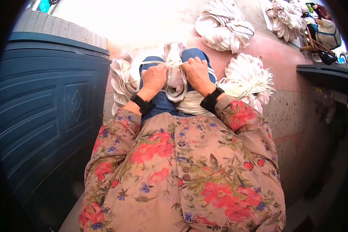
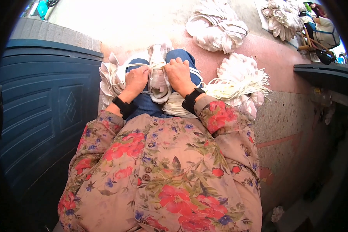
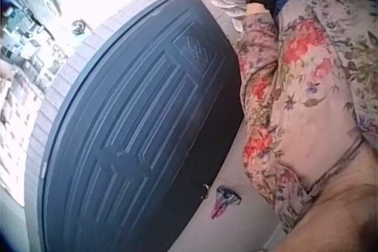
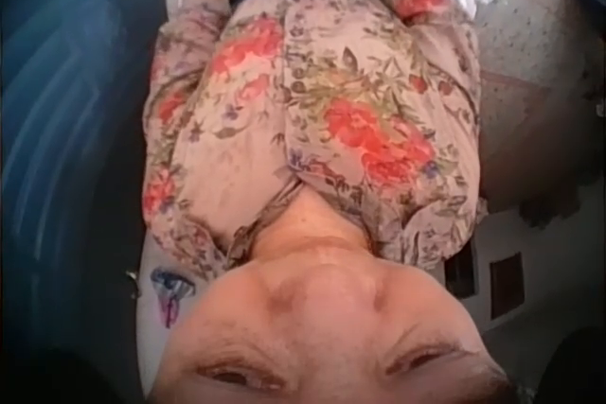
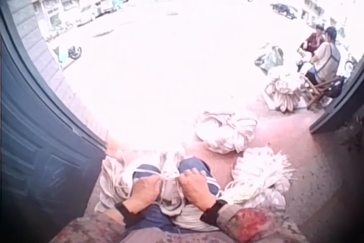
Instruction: The person is lacing several pairs of white shoes.
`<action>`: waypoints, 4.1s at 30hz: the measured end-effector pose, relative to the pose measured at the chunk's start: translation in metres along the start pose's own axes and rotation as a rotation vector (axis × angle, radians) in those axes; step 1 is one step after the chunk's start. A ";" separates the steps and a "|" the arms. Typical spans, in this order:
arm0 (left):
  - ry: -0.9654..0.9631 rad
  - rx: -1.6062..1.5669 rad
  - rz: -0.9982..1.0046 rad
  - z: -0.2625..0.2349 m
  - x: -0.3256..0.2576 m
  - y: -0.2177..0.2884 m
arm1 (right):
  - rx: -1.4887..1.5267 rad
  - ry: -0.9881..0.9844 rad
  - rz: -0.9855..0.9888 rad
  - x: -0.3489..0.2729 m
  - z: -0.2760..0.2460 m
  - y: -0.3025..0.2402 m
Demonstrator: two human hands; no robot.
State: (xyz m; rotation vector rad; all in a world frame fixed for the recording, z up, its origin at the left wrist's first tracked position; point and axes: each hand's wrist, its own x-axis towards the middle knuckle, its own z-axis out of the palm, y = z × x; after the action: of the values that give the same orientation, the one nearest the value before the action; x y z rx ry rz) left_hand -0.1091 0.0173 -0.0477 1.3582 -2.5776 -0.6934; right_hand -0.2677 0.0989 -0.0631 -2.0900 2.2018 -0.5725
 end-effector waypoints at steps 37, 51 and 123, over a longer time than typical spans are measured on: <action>-0.589 -0.838 -0.258 -0.023 0.095 0.052 | -0.203 -0.043 -0.064 0.004 -0.003 -0.006; -0.361 -0.102 0.262 -0.006 0.072 0.063 | 0.035 1.622 0.527 0.018 -0.316 0.042; -0.013 -1.805 0.055 -0.244 0.059 -0.091 | 1.452 -0.201 0.752 -0.042 -0.096 0.040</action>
State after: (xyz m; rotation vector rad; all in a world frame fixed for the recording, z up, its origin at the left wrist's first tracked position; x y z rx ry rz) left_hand 0.0062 -0.1551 0.1208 0.5081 -0.9145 -2.0672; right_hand -0.3297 0.1620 0.0056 -0.5158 1.3749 -1.2083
